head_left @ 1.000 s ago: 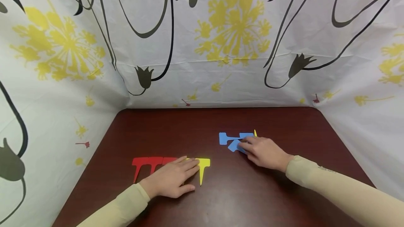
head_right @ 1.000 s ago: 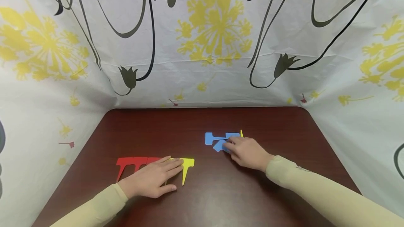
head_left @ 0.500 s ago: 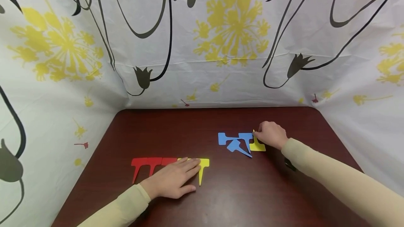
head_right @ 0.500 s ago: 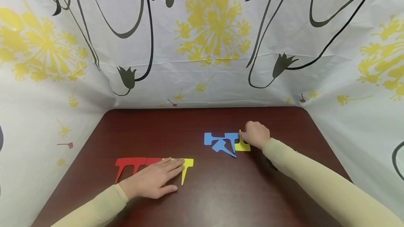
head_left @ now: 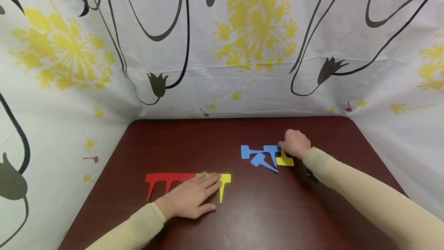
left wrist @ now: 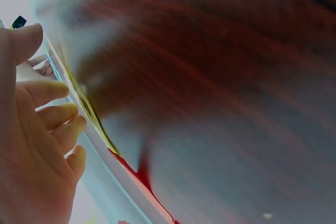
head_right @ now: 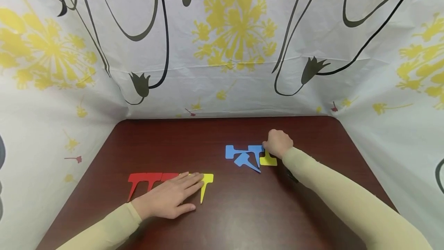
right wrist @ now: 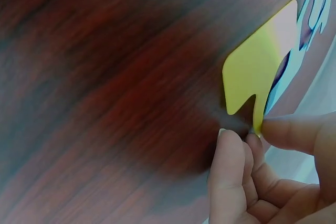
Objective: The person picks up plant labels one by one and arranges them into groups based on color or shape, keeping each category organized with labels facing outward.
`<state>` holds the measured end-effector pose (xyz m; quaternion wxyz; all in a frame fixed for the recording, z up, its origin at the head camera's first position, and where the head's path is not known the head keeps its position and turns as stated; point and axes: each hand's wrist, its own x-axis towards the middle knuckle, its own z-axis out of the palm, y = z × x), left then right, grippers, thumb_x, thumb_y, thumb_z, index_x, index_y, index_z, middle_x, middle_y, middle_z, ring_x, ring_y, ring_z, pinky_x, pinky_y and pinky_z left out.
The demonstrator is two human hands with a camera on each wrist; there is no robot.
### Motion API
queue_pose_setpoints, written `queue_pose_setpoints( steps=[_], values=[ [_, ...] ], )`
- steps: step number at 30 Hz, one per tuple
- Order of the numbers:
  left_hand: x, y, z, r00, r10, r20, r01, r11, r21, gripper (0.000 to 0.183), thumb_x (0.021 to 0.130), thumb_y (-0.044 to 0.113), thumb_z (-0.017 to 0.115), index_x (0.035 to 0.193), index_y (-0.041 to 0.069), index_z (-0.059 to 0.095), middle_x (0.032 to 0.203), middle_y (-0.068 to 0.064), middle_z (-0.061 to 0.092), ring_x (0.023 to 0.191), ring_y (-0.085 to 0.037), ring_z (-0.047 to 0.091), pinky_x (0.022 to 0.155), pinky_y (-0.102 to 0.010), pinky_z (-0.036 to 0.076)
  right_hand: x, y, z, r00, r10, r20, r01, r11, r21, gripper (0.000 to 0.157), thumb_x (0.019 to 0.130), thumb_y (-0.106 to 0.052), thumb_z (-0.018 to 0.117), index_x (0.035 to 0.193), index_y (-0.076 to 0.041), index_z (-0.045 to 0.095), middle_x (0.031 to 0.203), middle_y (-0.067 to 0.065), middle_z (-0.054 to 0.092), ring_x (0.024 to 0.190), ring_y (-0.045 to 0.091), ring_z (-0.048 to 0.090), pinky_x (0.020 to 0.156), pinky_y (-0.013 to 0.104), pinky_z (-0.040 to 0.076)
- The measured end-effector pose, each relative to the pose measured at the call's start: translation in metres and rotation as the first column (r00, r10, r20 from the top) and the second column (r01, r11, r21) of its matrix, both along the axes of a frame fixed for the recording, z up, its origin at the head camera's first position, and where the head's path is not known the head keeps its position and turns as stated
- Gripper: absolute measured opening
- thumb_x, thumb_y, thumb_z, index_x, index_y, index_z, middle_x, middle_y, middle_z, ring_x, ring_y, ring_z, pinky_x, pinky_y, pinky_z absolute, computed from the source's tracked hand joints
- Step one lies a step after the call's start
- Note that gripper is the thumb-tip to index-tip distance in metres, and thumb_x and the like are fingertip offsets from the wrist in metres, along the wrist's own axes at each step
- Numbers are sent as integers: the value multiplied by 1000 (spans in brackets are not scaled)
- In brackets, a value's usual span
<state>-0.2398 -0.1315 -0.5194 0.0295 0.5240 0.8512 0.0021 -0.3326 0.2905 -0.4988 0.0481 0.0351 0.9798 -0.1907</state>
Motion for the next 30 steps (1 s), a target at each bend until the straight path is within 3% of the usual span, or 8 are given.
queue_pose_setpoints(
  steps=[8,15,23,26,30],
  values=[
    [4,-7,4,994,70,83,-72,997,22,72,104,56,40,159,11,32,165,-8,24,151,-22,21,121,-44,21,4,0,2,999,31,-37,-30,999,21,39,91,-29,70,62,-9,52,55,4,46,48,22,50,39,31,37],
    [7,-17,4,995,77,57,-80,996,46,70,104,54,41,157,9,35,164,-10,28,150,-25,25,121,-43,23,9,-7,7,981,135,-142,-119,986,118,43,85,-20,71,51,-14,46,48,1,40,44,20,43,36,31,31],
    [8,-19,5,993,84,79,-88,995,48,69,104,54,41,158,10,35,164,-9,27,151,-22,23,121,-44,23,16,-6,21,975,181,-132,-167,980,108,43,85,-16,72,51,-13,46,48,-1,35,43,17,41,38,29,33],
    [8,-18,5,994,75,81,-80,995,53,69,104,53,42,158,10,34,164,-9,26,151,-21,21,121,-44,22,19,-6,26,974,194,-120,-182,977,108,40,84,-17,73,51,-13,51,47,-1,40,43,16,43,39,29,34],
    [8,-15,6,995,65,74,-69,996,53,70,105,54,41,159,10,32,165,-8,25,152,-20,20,121,-43,21,24,-8,36,968,217,-123,-206,974,96,24,84,-17,77,63,-11,68,57,-2,57,49,16,51,41,31,43]
  ],
)
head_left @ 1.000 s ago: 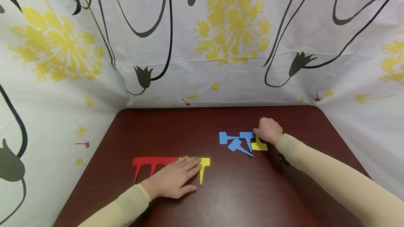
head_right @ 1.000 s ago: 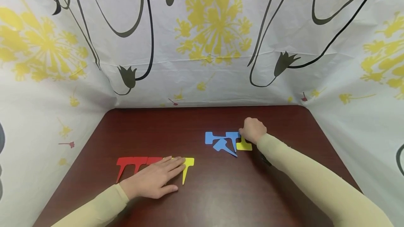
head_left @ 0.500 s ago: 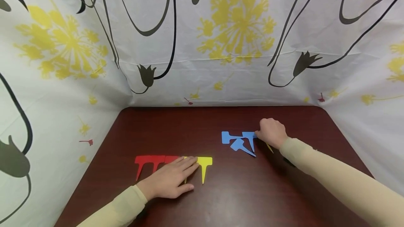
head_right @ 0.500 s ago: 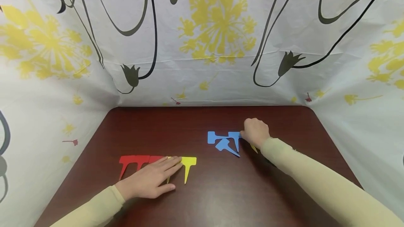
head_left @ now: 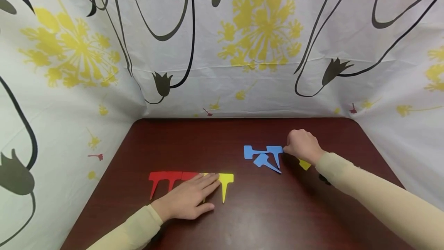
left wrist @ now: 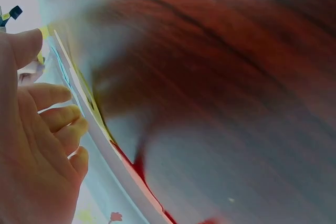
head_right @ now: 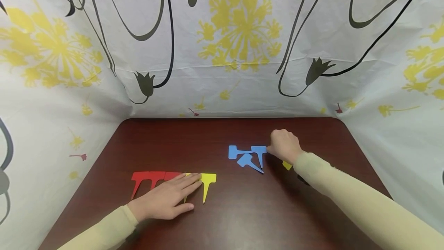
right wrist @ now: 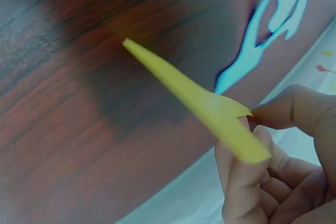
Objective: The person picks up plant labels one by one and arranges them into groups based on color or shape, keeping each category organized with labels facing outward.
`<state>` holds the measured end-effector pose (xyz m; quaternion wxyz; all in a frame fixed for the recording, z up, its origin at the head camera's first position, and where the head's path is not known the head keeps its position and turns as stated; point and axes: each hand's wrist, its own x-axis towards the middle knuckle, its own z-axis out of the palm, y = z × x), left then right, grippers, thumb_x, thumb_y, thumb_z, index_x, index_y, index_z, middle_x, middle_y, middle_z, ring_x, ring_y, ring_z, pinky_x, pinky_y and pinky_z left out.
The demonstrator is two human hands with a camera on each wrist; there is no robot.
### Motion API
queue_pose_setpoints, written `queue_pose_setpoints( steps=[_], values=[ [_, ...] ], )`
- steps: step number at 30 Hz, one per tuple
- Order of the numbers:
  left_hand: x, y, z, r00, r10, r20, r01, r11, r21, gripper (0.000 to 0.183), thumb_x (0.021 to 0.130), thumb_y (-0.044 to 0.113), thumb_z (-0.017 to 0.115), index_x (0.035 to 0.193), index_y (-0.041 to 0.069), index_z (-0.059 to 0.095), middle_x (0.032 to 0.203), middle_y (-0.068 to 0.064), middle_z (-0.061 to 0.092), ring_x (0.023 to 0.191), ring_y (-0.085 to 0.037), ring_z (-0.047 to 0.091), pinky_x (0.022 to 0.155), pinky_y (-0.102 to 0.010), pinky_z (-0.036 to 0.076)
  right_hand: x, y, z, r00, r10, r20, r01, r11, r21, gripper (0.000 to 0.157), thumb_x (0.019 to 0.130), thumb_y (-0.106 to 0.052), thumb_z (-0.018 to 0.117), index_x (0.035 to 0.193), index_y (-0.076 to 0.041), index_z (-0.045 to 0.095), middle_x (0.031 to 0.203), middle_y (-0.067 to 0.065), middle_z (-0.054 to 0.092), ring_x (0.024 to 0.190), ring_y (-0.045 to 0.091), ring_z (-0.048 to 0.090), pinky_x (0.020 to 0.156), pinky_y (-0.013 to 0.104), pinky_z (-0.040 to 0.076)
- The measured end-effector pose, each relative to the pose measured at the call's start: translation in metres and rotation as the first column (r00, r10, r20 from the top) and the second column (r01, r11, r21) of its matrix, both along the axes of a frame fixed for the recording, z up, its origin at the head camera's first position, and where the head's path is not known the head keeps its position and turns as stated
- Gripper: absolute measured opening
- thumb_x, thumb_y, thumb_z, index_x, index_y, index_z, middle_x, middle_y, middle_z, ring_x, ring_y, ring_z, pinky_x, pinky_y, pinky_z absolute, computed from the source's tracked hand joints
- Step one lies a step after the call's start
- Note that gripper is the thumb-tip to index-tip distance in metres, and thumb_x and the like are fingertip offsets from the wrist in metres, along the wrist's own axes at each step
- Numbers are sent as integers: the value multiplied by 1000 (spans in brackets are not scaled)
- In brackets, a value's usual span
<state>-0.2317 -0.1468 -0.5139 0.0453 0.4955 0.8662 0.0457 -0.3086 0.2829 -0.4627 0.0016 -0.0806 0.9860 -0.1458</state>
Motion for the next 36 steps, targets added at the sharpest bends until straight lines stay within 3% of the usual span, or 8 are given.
queue_pose_setpoints(
  steps=[4,10,14,20,24,32,36],
  values=[
    [-1,5,0,1000,-5,4,5,1000,-11,71,105,55,39,159,11,30,166,-6,23,152,-20,19,121,-43,21,5,-4,8,998,28,-48,-28,1000,-4,13,83,-20,78,75,-10,75,66,-3,63,53,14,55,44,31,47],
    [-1,11,0,1000,-25,7,25,1000,2,70,105,54,38,159,12,31,165,-7,24,152,-20,20,120,-44,23,15,-17,20,976,98,-195,-94,995,26,12,81,-18,77,73,-16,68,63,-9,58,53,11,51,43,31,43],
    [-2,14,-2,999,-36,-11,36,999,7,70,105,55,36,159,12,31,165,-7,25,152,-20,20,120,-43,23,24,-27,25,943,174,-285,-172,985,31,16,80,-15,76,75,-18,62,59,-12,52,49,9,46,43,29,40],
    [-3,17,-6,999,-37,-28,37,999,6,70,105,55,38,159,12,31,165,-7,25,152,-20,20,121,-43,23,37,-43,23,874,288,-392,-303,953,24,20,78,-6,70,76,-22,57,61,-18,48,45,2,39,42,25,36],
    [-3,19,-6,999,-38,-25,38,999,6,70,104,54,40,159,12,32,165,-7,25,152,-21,21,121,-44,23,47,-56,15,807,374,-458,-398,916,46,22,77,-5,68,76,-22,55,66,-18,48,49,-1,37,44,22,36],
    [-1,21,-4,999,-36,-11,36,999,1,69,104,53,41,159,12,31,165,-8,25,152,-22,21,121,-45,21,68,-77,-7,627,564,-538,-579,799,163,17,78,-4,65,80,-16,52,71,-11,44,54,1,34,44,16,30],
    [-1,21,-5,999,-35,-16,35,999,1,69,105,52,41,159,12,31,165,-7,25,152,-21,20,121,-45,21,76,-84,-16,569,618,-542,-624,754,205,15,79,-6,66,81,-15,55,72,-10,48,55,1,41,44,14,32]
  ],
)
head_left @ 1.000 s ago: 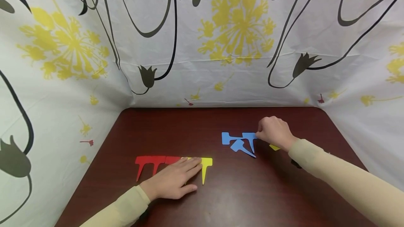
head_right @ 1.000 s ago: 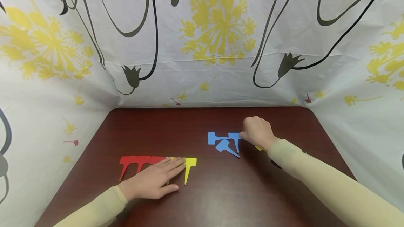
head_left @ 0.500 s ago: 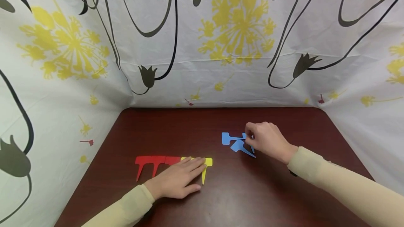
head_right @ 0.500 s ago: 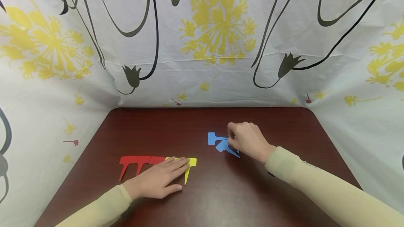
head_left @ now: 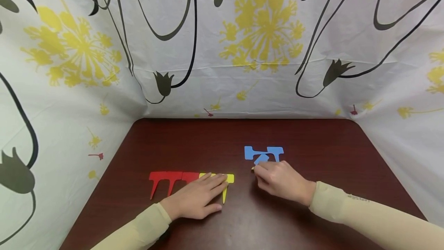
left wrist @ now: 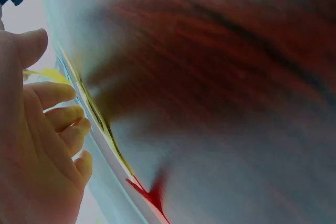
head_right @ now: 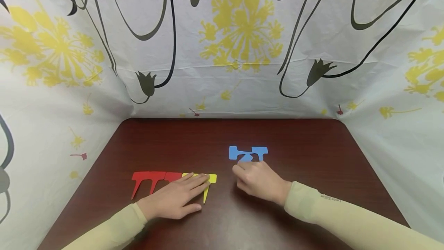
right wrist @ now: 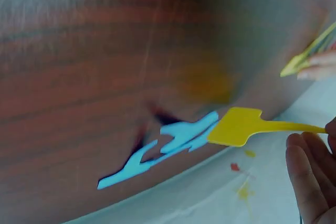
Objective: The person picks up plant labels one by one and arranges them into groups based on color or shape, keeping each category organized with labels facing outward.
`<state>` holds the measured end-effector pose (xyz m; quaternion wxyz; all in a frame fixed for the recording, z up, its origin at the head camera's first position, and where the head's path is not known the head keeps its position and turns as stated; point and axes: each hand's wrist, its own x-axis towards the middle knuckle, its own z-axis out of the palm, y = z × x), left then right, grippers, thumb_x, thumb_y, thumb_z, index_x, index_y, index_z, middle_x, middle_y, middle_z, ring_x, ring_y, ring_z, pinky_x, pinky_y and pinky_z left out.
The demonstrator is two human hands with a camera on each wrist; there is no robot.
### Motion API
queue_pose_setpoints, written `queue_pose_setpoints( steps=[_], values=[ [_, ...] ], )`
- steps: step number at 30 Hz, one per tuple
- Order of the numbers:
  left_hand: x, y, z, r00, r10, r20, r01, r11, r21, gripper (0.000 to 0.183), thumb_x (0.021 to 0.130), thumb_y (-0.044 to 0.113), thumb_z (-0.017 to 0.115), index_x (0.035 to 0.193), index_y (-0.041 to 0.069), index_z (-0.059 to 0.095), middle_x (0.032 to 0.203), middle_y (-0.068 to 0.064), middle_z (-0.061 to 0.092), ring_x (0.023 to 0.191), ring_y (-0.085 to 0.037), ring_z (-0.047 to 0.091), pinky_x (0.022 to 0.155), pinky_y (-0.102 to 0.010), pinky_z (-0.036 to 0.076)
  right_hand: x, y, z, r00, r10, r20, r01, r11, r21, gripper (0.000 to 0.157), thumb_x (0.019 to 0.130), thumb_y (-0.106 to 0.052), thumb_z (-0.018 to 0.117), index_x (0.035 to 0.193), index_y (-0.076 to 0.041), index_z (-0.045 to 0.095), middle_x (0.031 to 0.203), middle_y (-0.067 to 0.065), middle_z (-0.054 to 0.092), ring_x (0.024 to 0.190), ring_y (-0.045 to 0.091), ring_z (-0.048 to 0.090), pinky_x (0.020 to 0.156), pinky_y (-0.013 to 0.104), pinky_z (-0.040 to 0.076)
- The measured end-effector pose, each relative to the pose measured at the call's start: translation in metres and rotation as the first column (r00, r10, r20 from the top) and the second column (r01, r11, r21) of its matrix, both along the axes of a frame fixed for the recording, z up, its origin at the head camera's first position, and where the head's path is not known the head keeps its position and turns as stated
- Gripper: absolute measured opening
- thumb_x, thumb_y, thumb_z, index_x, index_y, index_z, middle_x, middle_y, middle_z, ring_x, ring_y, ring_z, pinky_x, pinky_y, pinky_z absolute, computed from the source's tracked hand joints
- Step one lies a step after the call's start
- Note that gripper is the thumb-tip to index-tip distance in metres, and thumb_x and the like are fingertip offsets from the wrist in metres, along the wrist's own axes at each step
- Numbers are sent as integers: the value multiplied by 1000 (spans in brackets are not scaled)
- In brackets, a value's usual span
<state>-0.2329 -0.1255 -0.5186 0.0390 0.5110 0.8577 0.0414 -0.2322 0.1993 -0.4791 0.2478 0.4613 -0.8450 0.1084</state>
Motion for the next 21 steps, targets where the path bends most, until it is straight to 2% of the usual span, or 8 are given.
queue_pose_setpoints(
  steps=[2,6,11,16,21],
  values=[
    [0,0,0,1000,1,0,-1,1000,-1,68,105,52,41,159,12,32,165,-7,25,152,-21,20,121,-45,21,5,-2,-4,1000,23,8,-23,1000,3,15,79,-7,68,81,-15,56,73,-9,51,56,1,43,44,13,32],
    [0,1,-1,1000,8,10,-8,1000,-9,68,105,52,41,159,12,31,165,-6,24,152,-20,19,121,-45,21,13,-6,-12,997,56,48,-57,998,4,21,79,-6,69,79,-17,51,71,-11,46,57,2,38,46,13,30],
    [0,2,-1,999,13,29,-13,1000,-16,69,105,53,41,160,13,31,166,-6,24,152,-20,18,122,-44,19,20,-9,-22,994,83,77,-86,995,44,25,79,-8,73,79,-18,50,71,-12,43,58,1,35,48,13,33],
    [-1,2,-2,999,14,33,-13,1000,-21,69,104,53,40,159,13,32,165,-6,25,152,-19,19,122,-44,19,23,-13,-31,988,153,39,-155,984,84,22,77,-8,73,80,-18,53,74,-11,44,60,2,40,47,14,37],
    [-1,2,-3,1000,11,26,-11,1000,-22,68,105,53,40,159,13,32,165,-6,27,152,-19,21,122,-44,19,28,-18,-36,977,208,-39,-201,970,141,10,85,-8,58,80,-16,56,76,-8,48,62,7,46,47,19,42]
  ],
)
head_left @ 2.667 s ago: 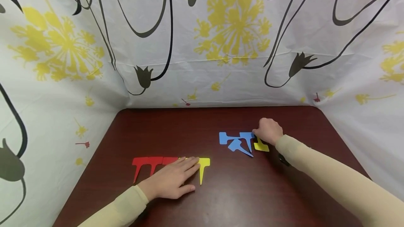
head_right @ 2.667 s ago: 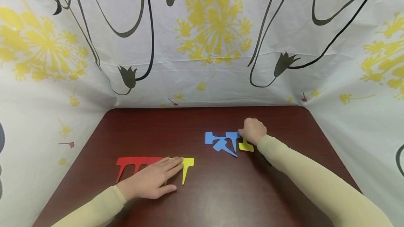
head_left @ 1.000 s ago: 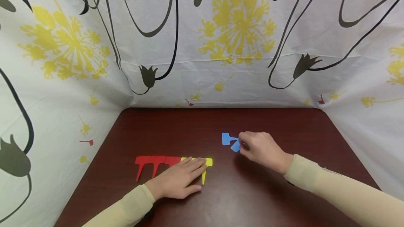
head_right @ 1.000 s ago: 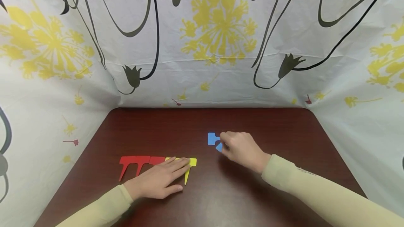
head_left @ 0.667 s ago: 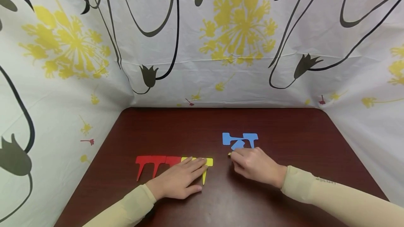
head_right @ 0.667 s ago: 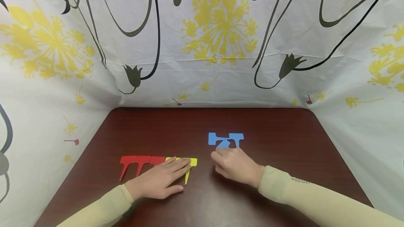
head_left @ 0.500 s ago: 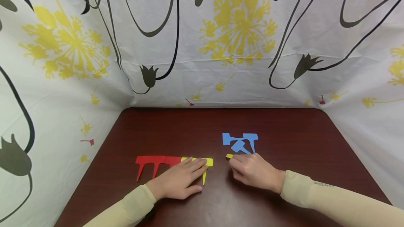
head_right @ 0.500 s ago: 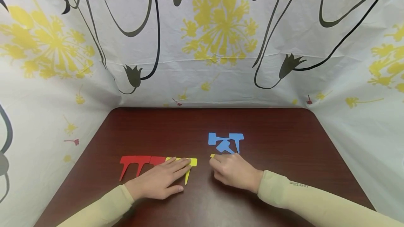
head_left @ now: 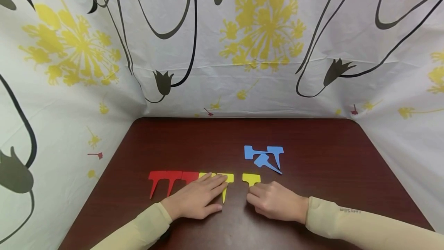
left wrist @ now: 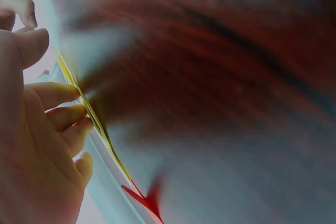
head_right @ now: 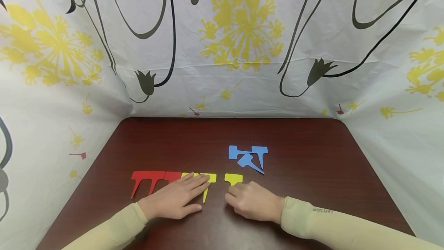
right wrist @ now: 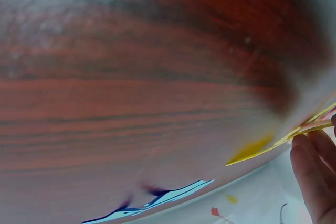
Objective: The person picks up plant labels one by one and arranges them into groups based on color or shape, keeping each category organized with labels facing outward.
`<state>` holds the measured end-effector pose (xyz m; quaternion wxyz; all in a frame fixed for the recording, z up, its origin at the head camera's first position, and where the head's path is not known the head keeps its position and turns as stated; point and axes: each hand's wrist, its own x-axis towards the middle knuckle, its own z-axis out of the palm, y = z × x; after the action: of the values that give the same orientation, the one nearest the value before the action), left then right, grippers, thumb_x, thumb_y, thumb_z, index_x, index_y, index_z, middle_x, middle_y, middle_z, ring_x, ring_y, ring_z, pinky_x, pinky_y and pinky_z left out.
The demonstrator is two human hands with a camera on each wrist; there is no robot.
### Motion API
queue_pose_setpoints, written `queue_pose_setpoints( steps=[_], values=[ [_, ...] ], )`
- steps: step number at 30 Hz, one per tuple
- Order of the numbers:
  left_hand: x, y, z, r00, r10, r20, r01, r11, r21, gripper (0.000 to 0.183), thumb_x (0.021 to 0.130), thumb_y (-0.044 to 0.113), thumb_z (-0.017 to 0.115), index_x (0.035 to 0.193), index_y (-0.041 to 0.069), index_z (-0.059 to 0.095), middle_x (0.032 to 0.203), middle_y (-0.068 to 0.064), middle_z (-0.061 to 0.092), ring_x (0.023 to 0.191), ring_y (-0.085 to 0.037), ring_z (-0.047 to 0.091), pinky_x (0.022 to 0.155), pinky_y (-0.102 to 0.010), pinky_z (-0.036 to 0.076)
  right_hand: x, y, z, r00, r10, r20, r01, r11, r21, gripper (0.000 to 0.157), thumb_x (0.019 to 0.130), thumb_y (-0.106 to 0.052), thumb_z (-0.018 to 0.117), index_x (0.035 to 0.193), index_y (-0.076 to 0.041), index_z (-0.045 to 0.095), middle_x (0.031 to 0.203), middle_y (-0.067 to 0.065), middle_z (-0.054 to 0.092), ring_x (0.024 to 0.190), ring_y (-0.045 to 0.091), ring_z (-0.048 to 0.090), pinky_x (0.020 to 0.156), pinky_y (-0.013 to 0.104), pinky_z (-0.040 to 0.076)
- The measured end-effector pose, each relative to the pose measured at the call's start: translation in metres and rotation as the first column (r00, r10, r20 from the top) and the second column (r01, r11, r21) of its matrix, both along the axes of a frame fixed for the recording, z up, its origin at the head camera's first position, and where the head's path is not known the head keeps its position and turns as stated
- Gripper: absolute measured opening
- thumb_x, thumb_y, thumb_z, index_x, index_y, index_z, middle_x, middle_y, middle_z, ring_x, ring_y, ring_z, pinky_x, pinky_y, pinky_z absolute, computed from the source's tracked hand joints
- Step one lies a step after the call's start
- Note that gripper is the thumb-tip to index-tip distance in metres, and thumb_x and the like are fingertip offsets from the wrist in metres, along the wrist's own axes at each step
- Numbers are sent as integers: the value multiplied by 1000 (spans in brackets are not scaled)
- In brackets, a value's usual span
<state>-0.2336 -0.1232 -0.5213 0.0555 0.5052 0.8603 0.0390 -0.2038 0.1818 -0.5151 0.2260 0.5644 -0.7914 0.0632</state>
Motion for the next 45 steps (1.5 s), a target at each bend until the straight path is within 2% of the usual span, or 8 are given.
queue_pose_setpoints(
  steps=[5,19,23,28,31,36,40,45],
  values=[
    [0,0,0,1000,1,4,-1,1000,-3,68,104,53,40,159,13,33,164,-5,27,151,-19,21,122,-44,19,5,-4,-3,997,37,-69,-34,998,56,26,96,-5,37,80,-13,55,79,-5,51,66,12,48,52,24,46],
    [0,1,-1,1000,6,4,-6,1000,-15,69,104,55,38,159,14,31,165,-4,25,152,-18,19,121,-42,21,3,-17,-9,989,45,-140,-23,988,154,27,101,-4,37,84,-12,55,80,-2,51,69,14,49,53,26,45],
    [-1,0,-3,1000,-2,-3,2,1000,-13,69,105,56,37,160,14,31,165,-4,25,152,-18,19,121,-42,21,1,-18,-8,994,30,-105,-12,986,167,25,100,-8,39,85,-13,58,82,-2,54,70,13,52,53,26,48],
    [-2,0,-2,1000,-2,-2,2,1000,-13,70,105,56,36,160,13,30,165,-5,25,152,-18,19,121,-42,20,-5,-16,-1,1000,-19,-4,19,994,112,3,89,-14,60,88,-16,62,87,-5,57,72,10,55,55,24,52],
    [-2,0,-2,1000,4,5,-4,1000,-19,70,104,57,36,160,14,30,166,-4,24,152,-17,19,121,-41,20,-11,-15,2,991,-100,91,93,993,79,15,84,-18,71,100,-16,68,95,-5,61,78,9,58,61,26,55],
    [-1,-1,-2,1000,-1,4,1,1000,-22,71,105,57,36,160,13,29,166,-4,23,152,-17,18,121,-41,20,-18,-12,1,956,-215,197,196,974,114,36,87,-20,70,123,-12,69,118,4,63,102,17,63,81,36,58],
    [-2,-1,-2,1000,-5,-1,5,1000,-20,70,105,56,36,160,13,29,166,-5,24,152,-18,19,121,-41,21,-20,-10,-4,943,-237,236,209,968,135,38,90,-20,68,126,-11,68,123,8,63,109,20,63,85,39,57],
    [-2,-1,-2,1000,3,0,-3,1000,-24,71,104,56,37,160,14,29,166,-4,24,152,-17,18,121,-42,20,-21,-10,-6,942,-237,236,212,969,128,38,90,-20,67,127,-12,68,125,7,62,110,19,62,86,38,57]
  ],
)
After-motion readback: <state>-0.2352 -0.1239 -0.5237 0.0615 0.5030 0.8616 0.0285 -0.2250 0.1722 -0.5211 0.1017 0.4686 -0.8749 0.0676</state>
